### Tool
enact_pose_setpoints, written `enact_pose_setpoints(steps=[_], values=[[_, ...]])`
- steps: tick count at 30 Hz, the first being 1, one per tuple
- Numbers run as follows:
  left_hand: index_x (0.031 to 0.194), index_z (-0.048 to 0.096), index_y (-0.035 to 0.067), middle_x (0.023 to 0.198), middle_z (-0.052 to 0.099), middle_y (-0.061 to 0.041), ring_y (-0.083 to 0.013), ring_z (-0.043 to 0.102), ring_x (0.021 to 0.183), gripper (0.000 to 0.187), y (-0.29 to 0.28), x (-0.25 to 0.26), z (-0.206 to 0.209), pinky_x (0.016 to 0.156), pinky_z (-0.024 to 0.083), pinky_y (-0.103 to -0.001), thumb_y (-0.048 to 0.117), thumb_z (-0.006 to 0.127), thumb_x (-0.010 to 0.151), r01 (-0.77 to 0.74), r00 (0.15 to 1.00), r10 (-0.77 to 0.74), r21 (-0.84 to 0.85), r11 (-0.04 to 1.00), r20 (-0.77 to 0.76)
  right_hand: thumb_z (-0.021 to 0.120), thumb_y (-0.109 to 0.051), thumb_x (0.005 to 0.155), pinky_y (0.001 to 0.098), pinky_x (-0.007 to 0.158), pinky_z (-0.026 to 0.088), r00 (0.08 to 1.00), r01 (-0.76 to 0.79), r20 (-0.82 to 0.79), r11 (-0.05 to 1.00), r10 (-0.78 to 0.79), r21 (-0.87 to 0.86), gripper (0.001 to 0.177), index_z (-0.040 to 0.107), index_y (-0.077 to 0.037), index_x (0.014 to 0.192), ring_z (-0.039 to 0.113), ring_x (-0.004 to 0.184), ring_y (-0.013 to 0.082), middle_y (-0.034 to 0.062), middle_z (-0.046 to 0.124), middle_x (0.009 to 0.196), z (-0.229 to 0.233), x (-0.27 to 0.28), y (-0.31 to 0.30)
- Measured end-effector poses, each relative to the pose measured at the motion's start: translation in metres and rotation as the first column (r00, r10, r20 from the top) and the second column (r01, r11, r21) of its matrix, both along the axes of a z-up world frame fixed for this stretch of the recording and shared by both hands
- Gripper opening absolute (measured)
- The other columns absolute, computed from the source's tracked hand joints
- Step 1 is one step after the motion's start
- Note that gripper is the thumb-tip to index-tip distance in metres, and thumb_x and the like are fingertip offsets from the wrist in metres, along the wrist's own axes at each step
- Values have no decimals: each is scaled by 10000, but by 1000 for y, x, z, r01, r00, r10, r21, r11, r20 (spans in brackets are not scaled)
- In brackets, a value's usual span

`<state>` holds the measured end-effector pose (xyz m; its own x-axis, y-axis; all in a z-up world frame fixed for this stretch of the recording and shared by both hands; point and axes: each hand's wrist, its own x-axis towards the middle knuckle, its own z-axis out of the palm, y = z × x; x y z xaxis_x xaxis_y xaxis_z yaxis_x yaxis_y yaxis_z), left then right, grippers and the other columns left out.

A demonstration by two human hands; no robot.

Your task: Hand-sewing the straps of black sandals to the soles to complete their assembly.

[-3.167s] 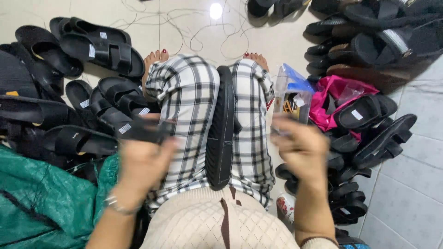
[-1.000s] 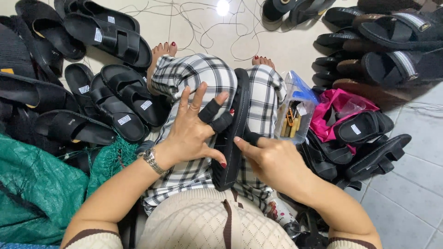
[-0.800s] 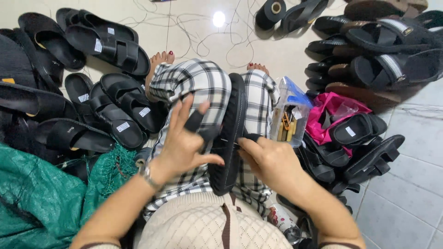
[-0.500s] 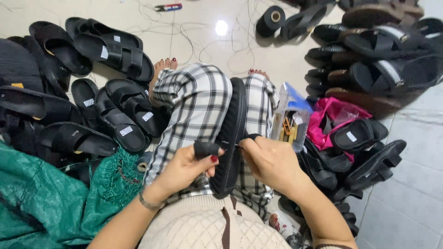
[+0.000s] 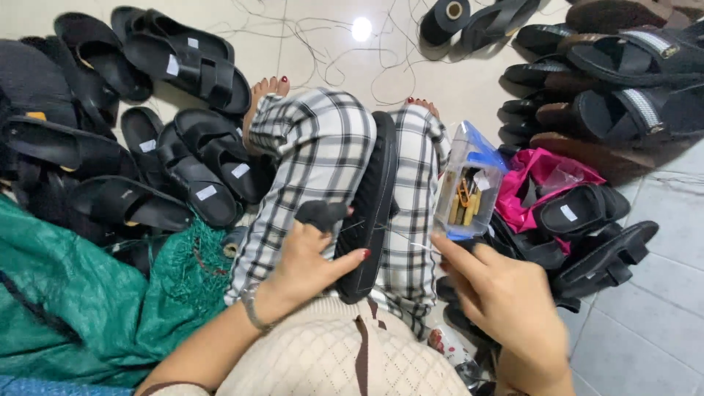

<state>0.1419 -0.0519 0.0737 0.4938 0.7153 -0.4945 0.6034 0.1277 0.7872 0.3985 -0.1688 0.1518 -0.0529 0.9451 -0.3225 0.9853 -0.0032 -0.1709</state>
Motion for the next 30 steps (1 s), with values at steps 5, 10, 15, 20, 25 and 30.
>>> enact_pose_setpoints(steps=[5, 10, 15, 20, 25, 30], values=[[1074, 577, 159, 611, 400, 63, -106, 359, 545, 493, 10, -8, 12, 558, 380, -217, 274, 930, 751, -84, 995, 68, -229, 970, -77, 722, -378, 889, 260, 606, 335, 684, 284, -716, 955, -140, 85, 392, 683, -156, 1209, 421, 609, 80, -40, 596, 704, -86, -21, 15], [1369, 583, 37, 1313, 661, -150, -296, 571, 1277, 813, -3, -11, -24, 1107, 380, -359, 422, 876, 716, 35, 976, -114, 380, 924, 187, 731, -153, 905, 387, 943, 564, 62, 361, -991, 929, -118, -88, 109, 729, -46, 880, 723, 865, 195, 89, 748, 861, -116, -26, 32], [780, 567, 61, 834, 569, -96, -259, 519, 890, 665, -16, -13, -43, 755, 467, -387, 666, 840, 735, 201, 965, -182, 88, 976, -188, 694, -191, 966, 172, 452, 310, -100, -76, -989, 991, -114, -106, 92, 689, -129, 898, 363, 488, 27, -38, 592, 678, -100, 1, 38], [910, 588, 66, 920, 571, -117, -275, 552, 898, 701, -19, -13, -45, 819, 484, -401, 736, 742, 776, 274, 938, -251, 69, 959, -240, 663, -253, 872, 395, 564, 449, 812, -212, -578, 965, 85, -155, 86, 644, -173, 892, 606, 630, 249, 6, 647, 730, -26, -8, 59], [838, 534, 88, 866, 538, -92, -255, 516, 882, 656, -16, -16, -43, 812, 469, -388, 701, 764, 798, 261, 949, -238, 92, 961, -208, 596, -198, 846, 454, 359, 431, 948, -317, -28, 945, 316, -82, 106, 540, -158, 766, 571, 457, 258, -20, 562, 600, -51, -20, 50], [1246, 737, 151, 532, 390, 69, -139, 366, 573, 425, -10, -20, -33, 595, 352, -299, 390, 727, 894, -20, 982, -12, 168, 986, 190, 658, 2, 840, 294, 286, 392, 972, -221, -16, 930, 236, 295, 149, 713, -112, 919, 467, 364, 92, -66, 502, 454, -83, -30, 40]])
